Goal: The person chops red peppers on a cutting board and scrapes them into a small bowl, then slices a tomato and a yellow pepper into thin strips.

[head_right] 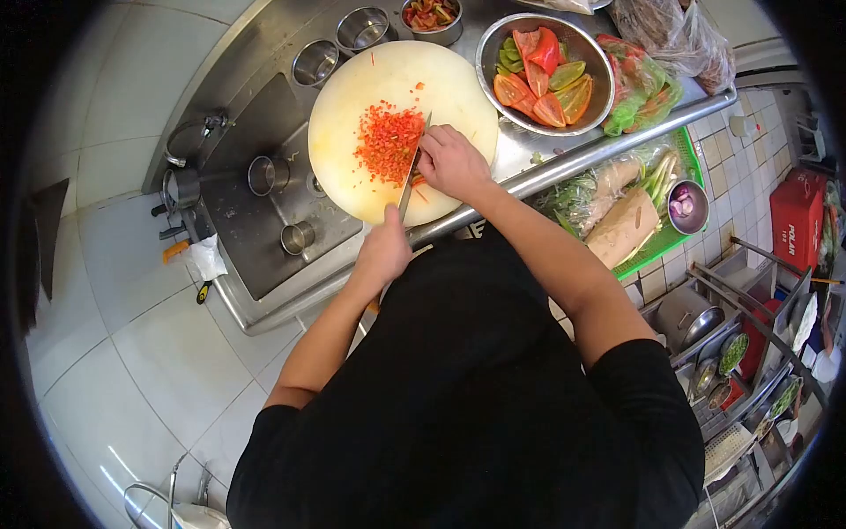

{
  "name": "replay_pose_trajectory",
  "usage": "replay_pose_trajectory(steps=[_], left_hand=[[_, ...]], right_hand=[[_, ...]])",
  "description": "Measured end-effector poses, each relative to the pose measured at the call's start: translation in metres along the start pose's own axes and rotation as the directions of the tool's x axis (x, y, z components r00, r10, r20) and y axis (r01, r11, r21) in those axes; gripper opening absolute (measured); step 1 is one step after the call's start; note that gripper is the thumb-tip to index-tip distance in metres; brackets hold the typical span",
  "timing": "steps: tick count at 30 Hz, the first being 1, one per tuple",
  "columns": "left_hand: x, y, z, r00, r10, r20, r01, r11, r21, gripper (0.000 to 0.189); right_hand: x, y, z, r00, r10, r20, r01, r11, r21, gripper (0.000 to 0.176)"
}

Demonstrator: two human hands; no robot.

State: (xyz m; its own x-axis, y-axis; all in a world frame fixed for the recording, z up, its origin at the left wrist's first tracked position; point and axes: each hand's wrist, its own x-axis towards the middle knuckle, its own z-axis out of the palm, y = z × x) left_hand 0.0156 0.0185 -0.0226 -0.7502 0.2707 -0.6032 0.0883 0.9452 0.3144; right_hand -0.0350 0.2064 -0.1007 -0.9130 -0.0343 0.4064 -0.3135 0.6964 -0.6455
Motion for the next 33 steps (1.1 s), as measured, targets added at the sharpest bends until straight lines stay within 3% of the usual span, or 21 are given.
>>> replay_pose_trajectory(steps=[2,4,7,13,15,17,20,23,25,27,31,33], left_hand=[[0.027,0.014,-0.007,1.0,-0.011,-0.021,0.011,1.0,-0.014,0.028],[0.042,0.022,-0.015,0.998,0.039,-0.048,-0.04,0.999,-0.02,0.027],[0.031,0.029,-0.038,0.997,0.06,-0.048,-0.061,0.998,-0.016,0.025],[-0.045,0.017,-0.035,0.991,-0.086,0.101,0.078,0.994,0.075,0.028],[-0.039,0.01,-0.015,0.984,-0.124,0.126,0.113,0.99,0.089,0.03],[-0.016,0.006,0.012,0.997,-0.075,-0.008,0.075,0.997,0.036,0.029],[0.026,0.019,0.003,0.996,0.029,-0.081,-0.027,0.999,0.029,0.022],[0.032,0.026,-0.017,0.996,0.037,-0.083,-0.034,0.999,0.031,0.021],[0.005,0.029,-0.031,0.998,0.023,-0.066,-0.021,0.999,0.032,0.022],[-0.026,0.029,-0.038,0.999,-0.054,0.002,0.054,0.996,0.066,0.025],[-0.038,0.014,-0.003,0.986,-0.137,0.094,0.133,0.99,0.049,0.037],[-0.011,0.014,0.015,0.998,-0.067,-0.002,0.067,0.997,-0.025,0.034]], right_hand=[[-0.001,0.002,-0.001,1.0,-0.015,-0.012,0.014,1.0,-0.015,0.011],[0.001,0.001,-0.009,0.994,0.085,0.072,-0.094,0.987,0.134,0.011],[0.004,-0.002,-0.025,0.992,0.125,0.013,-0.124,0.966,0.228,0.011],[0.001,0.004,-0.018,0.992,0.058,0.109,-0.074,0.986,0.15,0.008],[0.001,0.007,-0.016,0.993,0.049,0.11,-0.063,0.99,0.13,0.007],[0.001,0.007,-0.015,0.997,0.02,0.08,-0.031,0.99,0.136,0.009],[0.002,0.008,-0.021,0.996,0.005,0.087,-0.018,0.988,0.154,0.01],[0.002,0.006,-0.029,0.99,0.111,0.082,-0.128,0.96,0.25,0.011],[0.002,0.005,-0.031,0.996,0.081,0.034,-0.087,0.967,0.239,0.011],[0.002,0.007,-0.03,0.995,0.057,0.086,-0.071,0.981,0.18,0.01],[-0.001,0.009,-0.02,0.997,0.026,0.076,-0.035,0.993,0.117,0.009],[-0.002,0.007,-0.018,0.999,0.014,0.036,-0.017,0.996,0.092,0.01]])
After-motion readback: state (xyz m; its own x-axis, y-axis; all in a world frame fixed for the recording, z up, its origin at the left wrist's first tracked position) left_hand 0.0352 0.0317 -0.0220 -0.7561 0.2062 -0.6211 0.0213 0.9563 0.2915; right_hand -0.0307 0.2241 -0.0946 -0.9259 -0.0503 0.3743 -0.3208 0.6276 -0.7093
